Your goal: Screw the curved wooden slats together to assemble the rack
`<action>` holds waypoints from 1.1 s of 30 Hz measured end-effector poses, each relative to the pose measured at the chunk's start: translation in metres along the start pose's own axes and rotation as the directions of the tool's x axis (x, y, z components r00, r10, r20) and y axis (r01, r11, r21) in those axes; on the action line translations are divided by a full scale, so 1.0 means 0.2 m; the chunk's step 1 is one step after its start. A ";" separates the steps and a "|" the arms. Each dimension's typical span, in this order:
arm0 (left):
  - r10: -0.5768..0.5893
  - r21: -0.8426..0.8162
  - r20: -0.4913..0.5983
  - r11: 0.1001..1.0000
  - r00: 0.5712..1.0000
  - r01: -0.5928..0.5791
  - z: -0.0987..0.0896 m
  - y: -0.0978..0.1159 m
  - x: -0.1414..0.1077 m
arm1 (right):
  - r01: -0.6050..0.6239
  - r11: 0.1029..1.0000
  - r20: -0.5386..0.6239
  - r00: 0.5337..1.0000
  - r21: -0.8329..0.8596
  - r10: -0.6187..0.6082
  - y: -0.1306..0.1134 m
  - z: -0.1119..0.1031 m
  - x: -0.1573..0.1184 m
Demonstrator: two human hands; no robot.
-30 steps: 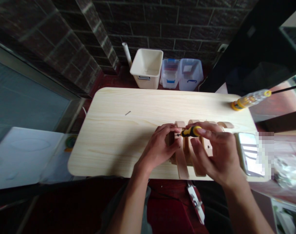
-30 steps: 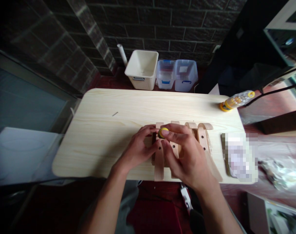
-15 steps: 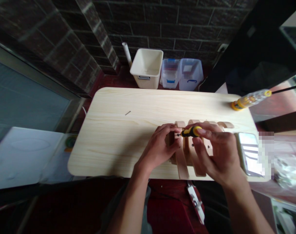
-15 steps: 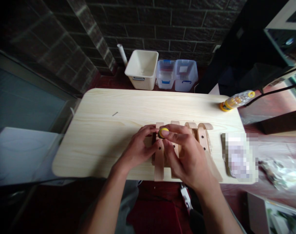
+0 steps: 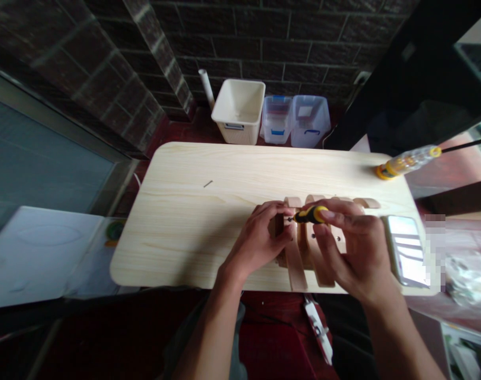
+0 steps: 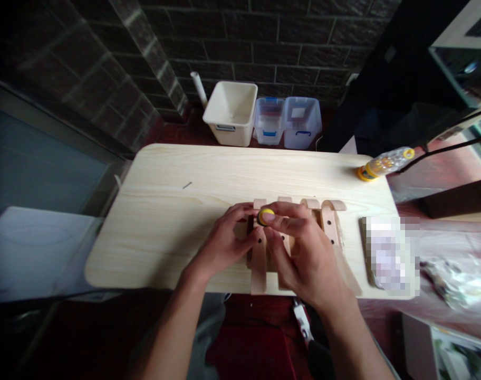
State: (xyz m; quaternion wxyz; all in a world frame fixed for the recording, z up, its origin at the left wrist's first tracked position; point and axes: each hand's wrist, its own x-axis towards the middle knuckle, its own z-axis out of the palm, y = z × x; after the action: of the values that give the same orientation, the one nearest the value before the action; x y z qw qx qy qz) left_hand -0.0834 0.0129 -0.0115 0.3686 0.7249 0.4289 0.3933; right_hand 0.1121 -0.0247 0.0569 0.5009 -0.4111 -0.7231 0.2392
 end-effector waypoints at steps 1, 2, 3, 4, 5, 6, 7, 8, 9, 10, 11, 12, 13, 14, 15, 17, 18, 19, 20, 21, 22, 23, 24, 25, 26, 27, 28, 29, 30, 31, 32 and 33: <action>0.001 0.001 -0.001 1.000 1.000 -0.001 0.00 0.00 0.00 | -0.003 1.000 0.003 1.000 0.001 0.003 0.00 0.00 0.00; 0.003 0.003 -0.001 1.000 1.000 -0.003 0.00 0.00 0.00 | -0.006 1.000 0.008 1.000 0.005 0.006 0.00 0.00 0.00; 0.003 0.003 -0.003 1.000 1.000 -0.003 0.00 0.01 0.00 | -0.009 1.000 0.013 1.000 0.010 0.009 0.00 0.00 0.00; 0.004 0.002 -0.005 1.000 1.000 -0.004 0.00 0.01 0.01 | -0.010 1.000 0.016 1.000 0.015 0.010 0.00 0.00 0.00; 0.004 -0.001 -0.006 1.000 1.000 -0.004 0.00 0.01 0.01 | -0.014 1.000 0.019 1.000 0.017 0.013 0.01 -0.01 -0.01; 0.003 -0.004 -0.005 1.000 1.000 -0.003 -0.01 0.01 0.01 | -0.017 1.000 0.023 1.000 0.016 0.016 0.01 -0.01 -0.01; 0.002 -0.006 -0.004 1.000 1.000 -0.002 -0.01 0.01 0.01 | -0.021 1.000 0.026 0.999 0.011 0.020 0.02 -0.01 -0.01; 0.003 -0.009 -0.003 1.000 1.000 -0.003 -0.01 0.01 0.01 | -0.026 1.000 0.029 0.999 0.005 0.025 0.02 -0.01 -0.01; 0.004 -0.011 -0.002 1.000 1.000 -0.005 -0.01 0.01 0.01 | -0.030 1.000 0.032 0.999 0.001 0.030 0.02 -0.01 -0.01; 0.006 -0.013 -0.001 1.000 1.000 -0.006 0.00 0.00 0.01 | -0.031 1.000 0.031 0.999 -0.003 0.031 0.02 -0.01 -0.01; 0.007 -0.014 -0.004 1.000 1.000 -0.007 0.00 0.00 0.00 | -0.026 1.000 0.027 0.999 -0.006 0.026 0.02 -0.01 -0.01; 0.010 -0.015 -0.007 1.000 1.000 -0.010 0.00 0.00 0.00 | -0.018 1.000 0.022 1.000 -0.005 0.018 0.01 -0.01 -0.01; 0.011 -0.016 -0.009 1.000 1.000 -0.011 0.00 0.00 0.00 | -0.008 1.000 0.021 1.000 0.001 0.008 0.01 -0.01 0.00; 0.011 -0.017 -0.011 1.000 1.000 -0.011 0.00 0.00 0.00 | 0.002 1.000 0.020 1.000 0.012 -0.003 0.01 0.00 0.00; 0.011 -0.020 -0.012 1.000 1.000 -0.011 0.00 0.00 0.00 | 0.009 1.000 0.021 1.000 0.024 -0.010 0.00 0.00 0.00; 0.006 -0.030 -0.012 1.000 1.000 -0.007 0.00 0.00 0.00 | 0.010 0.999 0.014 1.000 0.040 -0.011 0.01 0.00 0.00; 0.004 -0.036 -0.012 0.999 1.000 -0.004 0.00 0.00 0.00 | 0.008 0.999 0.009 1.000 0.036 -0.008 0.01 0.00 0.00; 0.001 -0.040 -0.012 0.999 1.000 -0.002 0.00 0.00 0.00 | 0.003 1.000 0.004 1.000 0.027 -0.004 0.01 0.00 -0.01; 0.000 -0.042 -0.011 0.999 1.000 -0.001 0.00 0.00 0.00 | 0.002 1.000 0.000 1.000 0.018 -0.002 0.02 0.00 -0.01; 0.002 -0.041 -0.010 0.999 1.000 -0.002 0.00 0.00 0.00 | 0.003 1.000 -0.002 1.000 0.014 -0.003 0.02 0.00 -0.01; 0.004 -0.038 -0.010 0.999 1.000 -0.004 0.00 0.00 0.00 | 0.008 1.000 -0.003 1.000 0.013 -0.008 0.02 0.00 -0.01; 0.005 -0.034 -0.011 0.999 1.000 -0.006 0.00 0.00 0.00 | 0.011 1.000 -0.004 1.000 0.015 -0.011 0.02 0.00 -0.01; 0.007 -0.029 -0.011 1.000 1.000 -0.007 0.00 0.00 0.00 | 0.013 1.000 -0.006 1.000 0.019 -0.013 0.02 0.00 -0.01; 0.008 -0.025 -0.010 1.000 1.000 -0.008 0.00 0.00 0.00 | 0.012 1.000 -0.002 1.000 0.025 -0.012 0.02 0.00 -0.01; 0.008 -0.024 -0.009 1.000 1.000 -0.008 0.00 0.00 0.00 | 0.008 1.000 0.006 1.000 0.030 -0.008 0.02 0.00 0.00; 0.008 -0.025 -0.008 1.000 1.000 -0.008 0.00 0.00 0.00 | 0.003 0.999 0.012 1.000 0.034 -0.003 0.01 0.00 0.00; 0.005 -0.028 -0.005 1.000 1.000 -0.006 0.00 0.00 0.00 | 0.003 0.999 0.016 1.000 0.034 -0.003 0.01 0.00 -0.01; 0.003 -0.031 -0.003 0.999 1.000 -0.004 0.00 0.00 0.00 | 0.006 1.000 0.014 1.000 0.030 -0.007 0.02 0.00 -0.01; 0.002 -0.035 -0.003 0.999 1.000 -0.002 0.00 0.00 0.00 | 0.009 1.000 0.008 1.000 0.023 -0.010 0.02 0.00 -0.01; -0.001 -0.036 -0.002 0.999 1.000 0.001 0.00 0.00 0.00 | 0.011 1.000 0.000 1.000 0.015 -0.011 0.02 -0.01 -0.01; -0.002 -0.035 -0.001 0.999 1.000 0.002 -0.01 0.00 0.00 | 0.013 1.000 -0.007 1.000 0.009 -0.013 0.03 -0.01 -0.01; -0.004 -0.032 0.000 0.999 1.000 0.004 -0.01 0.00 0.00 | 0.014 1.000 -0.012 1.000 0.006 -0.014 0.03 -0.01 -0.01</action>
State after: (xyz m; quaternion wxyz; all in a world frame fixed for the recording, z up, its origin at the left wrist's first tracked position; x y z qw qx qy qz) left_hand -0.0840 0.0133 -0.0103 0.3810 0.7181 0.4241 0.3993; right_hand 0.1160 -0.0240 0.0518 0.5081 -0.4060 -0.7222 0.2354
